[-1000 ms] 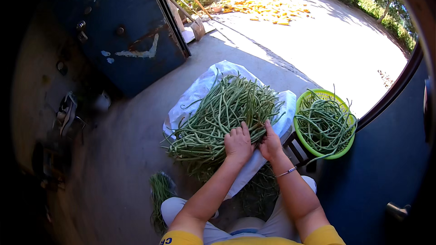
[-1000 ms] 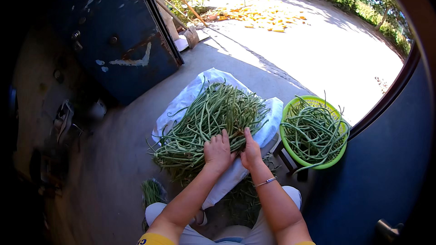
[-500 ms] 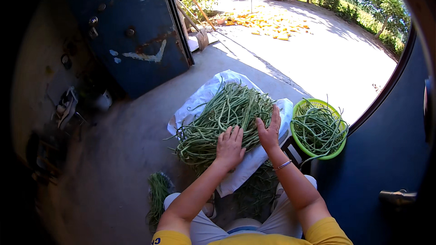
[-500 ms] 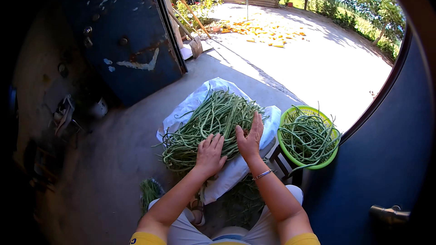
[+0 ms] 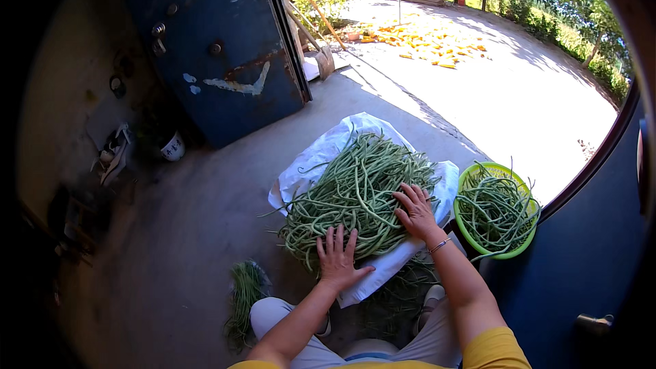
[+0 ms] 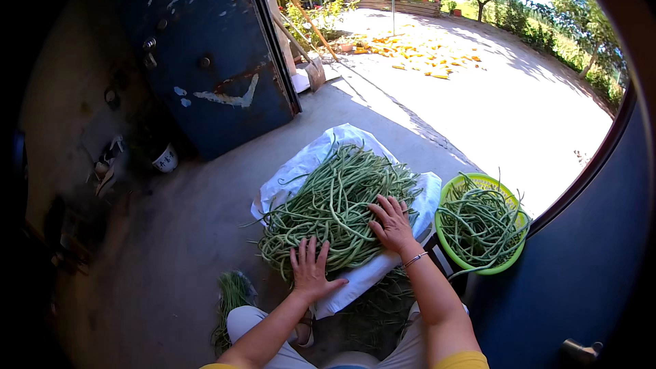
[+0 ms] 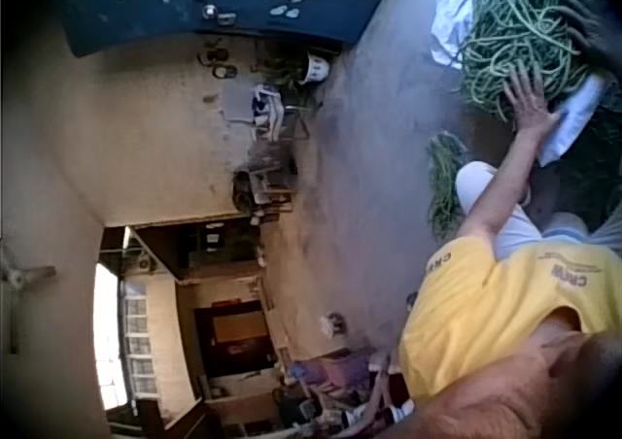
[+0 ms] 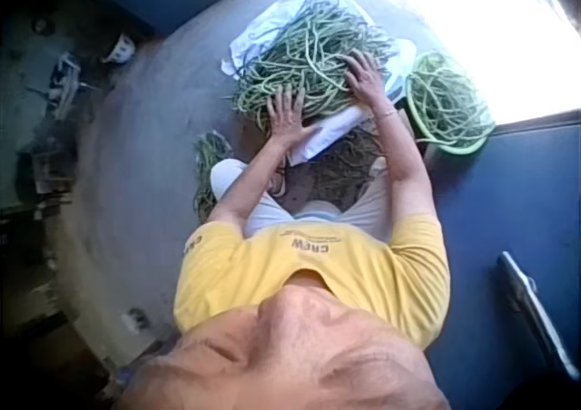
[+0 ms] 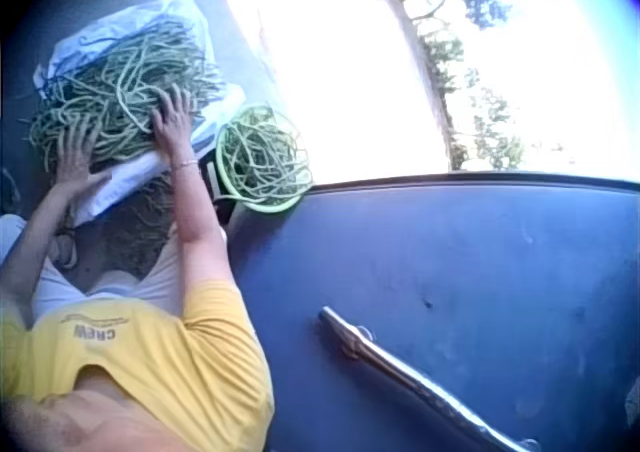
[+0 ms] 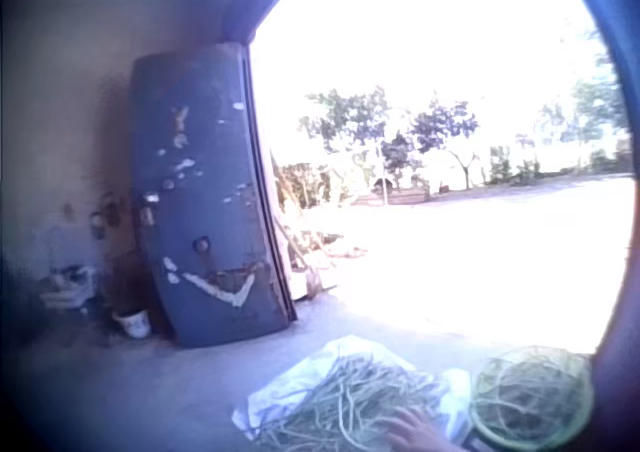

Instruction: The person picks up a bundle of long beans from a pile on a white bag, aligns them by hand, and places them into a green basket. They then pick up individual beans, one by one, from the pile and place them into the same basket.

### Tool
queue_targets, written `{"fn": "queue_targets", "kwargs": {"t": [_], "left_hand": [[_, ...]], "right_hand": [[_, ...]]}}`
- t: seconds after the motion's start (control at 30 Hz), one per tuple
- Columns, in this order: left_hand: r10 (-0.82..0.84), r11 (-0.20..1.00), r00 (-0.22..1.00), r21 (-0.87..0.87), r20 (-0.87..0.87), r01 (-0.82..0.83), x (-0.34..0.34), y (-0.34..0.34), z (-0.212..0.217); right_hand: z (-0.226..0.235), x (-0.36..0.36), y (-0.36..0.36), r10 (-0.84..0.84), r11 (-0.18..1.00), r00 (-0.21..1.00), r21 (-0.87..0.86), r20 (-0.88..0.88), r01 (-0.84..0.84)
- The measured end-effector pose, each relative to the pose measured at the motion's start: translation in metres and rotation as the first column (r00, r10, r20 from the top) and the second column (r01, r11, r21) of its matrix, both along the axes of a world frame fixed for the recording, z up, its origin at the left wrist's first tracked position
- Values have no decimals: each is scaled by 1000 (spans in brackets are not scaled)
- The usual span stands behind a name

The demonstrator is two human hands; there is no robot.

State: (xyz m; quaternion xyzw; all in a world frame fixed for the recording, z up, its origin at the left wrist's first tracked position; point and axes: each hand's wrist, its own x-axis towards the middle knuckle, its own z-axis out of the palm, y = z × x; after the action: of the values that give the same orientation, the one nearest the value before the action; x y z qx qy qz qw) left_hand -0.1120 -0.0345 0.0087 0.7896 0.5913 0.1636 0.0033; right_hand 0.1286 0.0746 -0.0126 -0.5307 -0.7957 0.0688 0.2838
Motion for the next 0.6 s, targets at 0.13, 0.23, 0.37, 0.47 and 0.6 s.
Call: {"fn": "queue_targets", "kwargs": {"t": [0.13,0.23,0.37,0.47,0.6], "left_hand": [[59,984,998,166,22,-62,5,10,-38],[53,972,998,228,36,-60,-5,29,-33],[67,978,998,195,6,-67,-8,20,-21],[61,988,996,136,66,-69,8,-15,-6],[-29,1000,993,-2,113,30,43,-67,-45]], "right_hand": [[-10,2,-6,-21,1000,1000,-18,8,21],[0,-5,-5,-46,996,999,-70,12,47],[20,-10,-21,-70,992,993,-101,93,79],[31,-6,-42,-79,993,977,-71,200,95],[6,5,-59,-84,993,975,-69,207,100]]}}
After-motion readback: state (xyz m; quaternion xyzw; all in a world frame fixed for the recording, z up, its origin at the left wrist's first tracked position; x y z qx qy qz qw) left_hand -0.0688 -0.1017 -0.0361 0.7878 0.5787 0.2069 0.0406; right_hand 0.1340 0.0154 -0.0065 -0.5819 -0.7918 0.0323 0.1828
